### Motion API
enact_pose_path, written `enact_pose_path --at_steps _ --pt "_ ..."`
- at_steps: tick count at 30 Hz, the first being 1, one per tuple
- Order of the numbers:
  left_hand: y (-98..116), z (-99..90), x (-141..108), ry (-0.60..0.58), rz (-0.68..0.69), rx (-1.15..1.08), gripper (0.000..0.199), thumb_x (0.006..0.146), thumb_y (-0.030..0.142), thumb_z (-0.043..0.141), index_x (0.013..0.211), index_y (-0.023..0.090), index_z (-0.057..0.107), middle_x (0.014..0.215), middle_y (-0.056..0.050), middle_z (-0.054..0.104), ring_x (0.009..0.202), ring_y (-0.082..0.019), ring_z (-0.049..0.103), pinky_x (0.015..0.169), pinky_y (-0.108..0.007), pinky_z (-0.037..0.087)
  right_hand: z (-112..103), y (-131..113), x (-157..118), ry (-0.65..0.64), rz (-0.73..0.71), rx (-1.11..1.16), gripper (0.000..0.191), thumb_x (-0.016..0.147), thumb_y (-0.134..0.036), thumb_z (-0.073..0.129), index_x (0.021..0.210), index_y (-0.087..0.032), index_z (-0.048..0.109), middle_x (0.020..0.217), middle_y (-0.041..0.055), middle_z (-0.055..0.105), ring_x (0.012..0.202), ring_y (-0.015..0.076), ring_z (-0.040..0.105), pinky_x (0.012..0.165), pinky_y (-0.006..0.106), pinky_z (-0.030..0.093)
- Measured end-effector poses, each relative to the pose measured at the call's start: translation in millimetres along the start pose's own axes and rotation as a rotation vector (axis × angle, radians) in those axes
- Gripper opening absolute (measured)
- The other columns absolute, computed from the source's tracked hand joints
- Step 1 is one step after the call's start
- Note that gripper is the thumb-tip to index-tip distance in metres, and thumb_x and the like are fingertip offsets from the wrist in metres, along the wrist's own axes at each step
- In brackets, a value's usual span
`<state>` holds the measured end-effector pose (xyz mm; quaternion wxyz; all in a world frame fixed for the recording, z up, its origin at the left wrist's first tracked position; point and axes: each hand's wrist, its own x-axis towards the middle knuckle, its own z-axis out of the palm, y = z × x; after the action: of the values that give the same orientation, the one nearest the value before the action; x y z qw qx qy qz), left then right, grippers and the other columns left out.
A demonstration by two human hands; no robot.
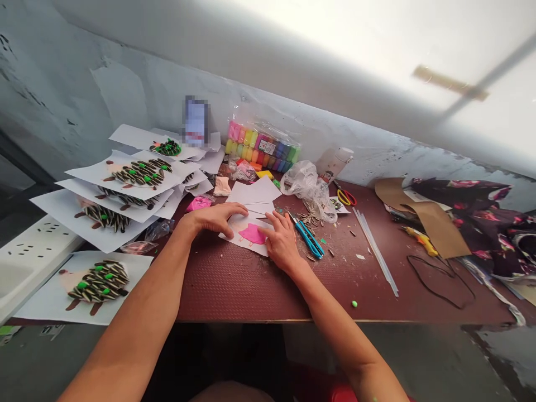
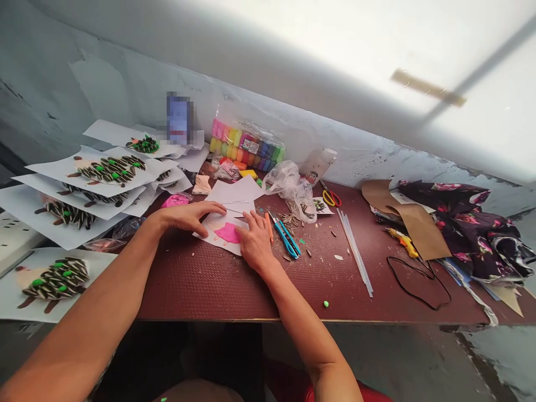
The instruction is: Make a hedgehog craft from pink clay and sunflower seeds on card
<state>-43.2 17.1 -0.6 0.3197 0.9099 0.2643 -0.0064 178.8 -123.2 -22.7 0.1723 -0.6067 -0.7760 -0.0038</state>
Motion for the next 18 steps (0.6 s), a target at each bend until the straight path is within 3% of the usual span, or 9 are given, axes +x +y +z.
enact_pose_path --at_steps 5,10,13,15,18 --pt "-1 2.1 3 0.093 -0.014 -0.064 0.067 0.069 0.024 0.068 0.136 0.018 0.062 0.147 -0.01 0.061 0.136 -0.029 0.055 0.118 -0.039 0.041 0 1 5 -0.017 0.0 -0.01 0.037 0.09 -0.009 0.058 0.112 -0.029 0.079 0.152 0.0089 0.054 0.147 0.0323 0.038 0.12 0.062 0.025" --pt "-8 1.0 8 0.489 -0.194 -0.137 0.052 0.076 0.016 0.049 0.125 0.015 0.069 0.124 -0.008 0.074 0.11 -0.023 0.069 0.102 -0.035 0.054 -5 4 19 -0.01 0.009 0.001 0.045 0.086 -0.005 0.056 0.114 -0.032 0.079 0.153 0.0073 0.054 0.148 0.0318 0.037 0.118 0.057 0.03" --pt "-14 -0.9 6 0.663 -0.305 -0.008 0.047 0.079 0.015 0.047 0.119 0.017 0.072 0.122 -0.01 0.075 0.111 -0.027 0.068 0.102 -0.039 0.053 -11 7 30 0.007 0.017 0.008 0.049 0.085 -0.004 0.054 0.118 -0.031 0.078 0.153 0.0087 0.054 0.147 0.0323 0.038 0.117 0.056 0.031" --pt "-18 -0.6 4 0.704 -0.357 0.118 0.045 0.08 0.014 0.047 0.117 0.021 0.073 0.121 -0.01 0.074 0.117 -0.029 0.065 0.105 -0.041 0.05 -14 10 37 0.027 0.036 0.023 0.052 0.084 -0.003 0.052 0.12 -0.03 0.078 0.152 0.0088 0.055 0.147 0.0322 0.038 0.117 0.055 0.031" --pt "-21 3.1 1 0.661 -0.442 0.241 0.045 0.082 0.015 0.047 0.12 0.02 0.072 0.117 -0.014 0.073 0.118 -0.032 0.063 0.105 -0.043 0.049 -13 17 45 0.079 0.073 0.076 0.053 0.081 -0.001 0.049 0.115 -0.027 0.079 0.149 0.0089 0.058 0.145 0.0306 0.041 0.117 0.054 0.032"
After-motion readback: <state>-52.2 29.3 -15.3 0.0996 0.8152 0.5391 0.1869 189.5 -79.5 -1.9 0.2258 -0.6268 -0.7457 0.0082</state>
